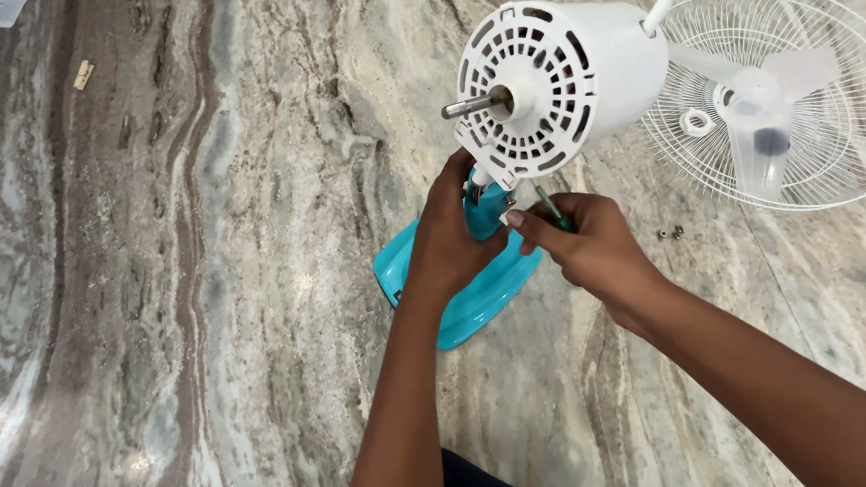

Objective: The person uses a screwdriver to remove screws from the back of a small electric fan's motor housing and neck. They detach the motor assembly from the base and then remove screws from the base's underside.

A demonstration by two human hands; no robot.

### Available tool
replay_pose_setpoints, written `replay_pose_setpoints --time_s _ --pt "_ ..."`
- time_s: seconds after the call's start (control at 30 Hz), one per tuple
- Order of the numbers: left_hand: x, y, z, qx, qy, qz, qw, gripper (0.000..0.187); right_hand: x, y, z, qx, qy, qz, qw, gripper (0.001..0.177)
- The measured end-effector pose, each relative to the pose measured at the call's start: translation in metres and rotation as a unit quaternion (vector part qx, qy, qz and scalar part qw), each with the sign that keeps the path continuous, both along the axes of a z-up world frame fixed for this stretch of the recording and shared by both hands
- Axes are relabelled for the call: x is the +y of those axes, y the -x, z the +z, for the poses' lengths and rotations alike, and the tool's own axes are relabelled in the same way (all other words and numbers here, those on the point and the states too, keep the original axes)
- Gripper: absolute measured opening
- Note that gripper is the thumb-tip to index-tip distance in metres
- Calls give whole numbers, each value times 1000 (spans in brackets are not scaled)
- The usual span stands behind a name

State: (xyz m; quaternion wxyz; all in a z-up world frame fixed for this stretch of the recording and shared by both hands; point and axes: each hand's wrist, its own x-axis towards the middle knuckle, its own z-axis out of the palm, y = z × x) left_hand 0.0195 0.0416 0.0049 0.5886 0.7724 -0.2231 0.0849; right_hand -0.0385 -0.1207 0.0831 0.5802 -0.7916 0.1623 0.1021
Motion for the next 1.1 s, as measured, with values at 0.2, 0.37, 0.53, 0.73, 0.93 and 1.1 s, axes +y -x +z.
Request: replay_pose_setpoints --time_s 0.2,0.37,0.53,0.73,0.93,1.1 --pt "14 10 6 2 15 -47 999 94 -2 -8 -14 8 -58 -20 998 27" --pt "8 7 2 1 38 -41 998 77 -1 -5 -36 -209 60 10 976 19" --pt "9 7 5 -2 47 -46 998 76 -5 0 -32 -253 150 22 956 13" --pt "11 9 8 -1 46 -55 997 78 -10 0 -26 49 -190 -45 980 24" --pt "13 -2 -35 48 149 -58 986 80 -8 28 -58 -21 -98 -1 995 36" --pt "10 0 -85 20 57 131 989 57 62 109 -62 -210 -422 404 784 32"
